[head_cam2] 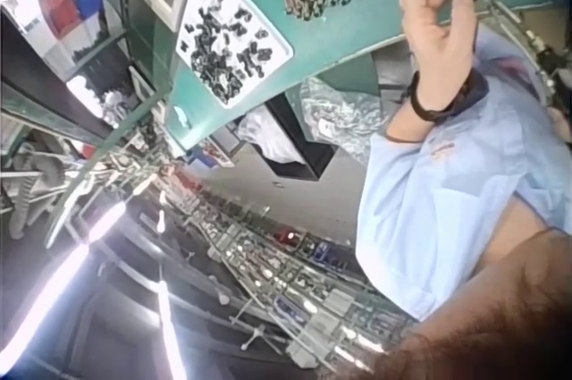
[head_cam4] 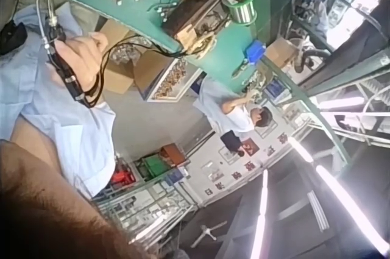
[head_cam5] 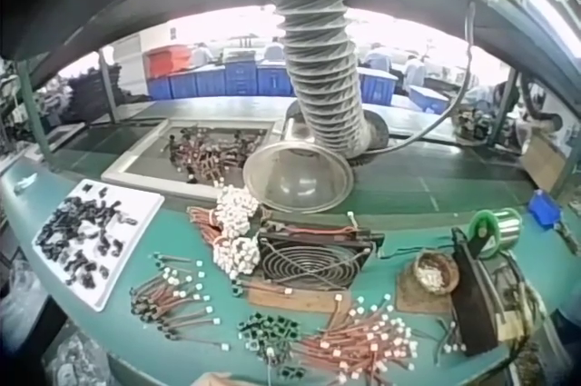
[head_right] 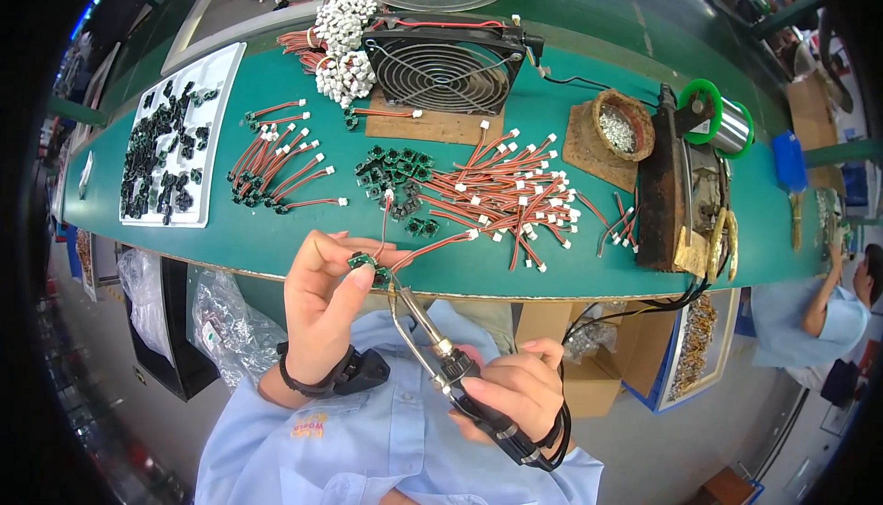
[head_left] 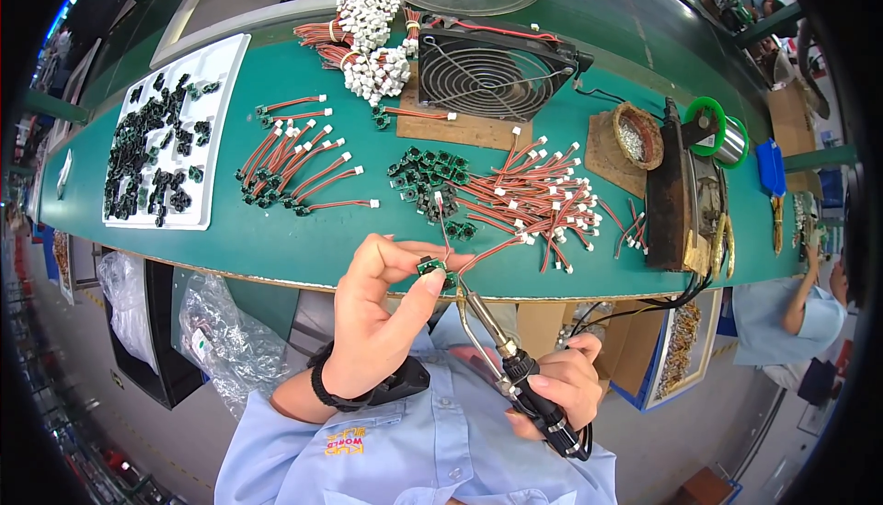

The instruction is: Soldering wires and small electronic components onto circuit boards at a factory workbench.

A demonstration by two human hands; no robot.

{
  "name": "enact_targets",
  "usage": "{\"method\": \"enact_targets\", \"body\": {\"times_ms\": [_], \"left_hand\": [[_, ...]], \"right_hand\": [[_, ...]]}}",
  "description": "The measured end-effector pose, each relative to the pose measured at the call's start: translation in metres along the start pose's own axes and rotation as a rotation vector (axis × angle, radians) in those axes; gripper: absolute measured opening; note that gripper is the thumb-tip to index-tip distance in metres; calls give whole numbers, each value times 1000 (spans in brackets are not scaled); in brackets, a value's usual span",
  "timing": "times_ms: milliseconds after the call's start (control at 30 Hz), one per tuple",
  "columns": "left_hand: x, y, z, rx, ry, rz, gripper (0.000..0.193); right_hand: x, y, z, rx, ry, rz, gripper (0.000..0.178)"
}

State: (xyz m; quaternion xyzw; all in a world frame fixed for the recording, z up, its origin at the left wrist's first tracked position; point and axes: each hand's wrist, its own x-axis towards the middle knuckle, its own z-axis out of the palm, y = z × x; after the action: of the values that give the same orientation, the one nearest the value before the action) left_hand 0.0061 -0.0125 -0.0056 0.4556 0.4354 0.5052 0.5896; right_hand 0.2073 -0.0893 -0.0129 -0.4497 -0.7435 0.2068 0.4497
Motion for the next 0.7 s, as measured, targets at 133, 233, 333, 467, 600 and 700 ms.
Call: {"method": "enact_targets", "body": {"times_ms": [133, 233, 333, 467, 600, 700], "left_hand": [[0, 1, -1, 68, -9, 31, 11], [0, 2, -2, 136, -9, 43, 12], [0, -1, -6, 286, -40, 111, 12], [-1, -3, -6, 300, -42, 155, 12], [1, -3, -5, 290, -53, 151, 11], [2, 0, 0, -16, -41, 9, 10]], "right_hand": [[-1, -1, -2, -1, -5, 7, 44], [-1, -1, -2, -1, -4, 9, 43], [-2, -1, -2, 0, 4, 10, 42], [-2, -1, -3, -4, 14, 8, 41], [-1, -2, -5, -10, -3, 11, 41], [-3, -4, -9, -27, -36, 19, 40]]}}
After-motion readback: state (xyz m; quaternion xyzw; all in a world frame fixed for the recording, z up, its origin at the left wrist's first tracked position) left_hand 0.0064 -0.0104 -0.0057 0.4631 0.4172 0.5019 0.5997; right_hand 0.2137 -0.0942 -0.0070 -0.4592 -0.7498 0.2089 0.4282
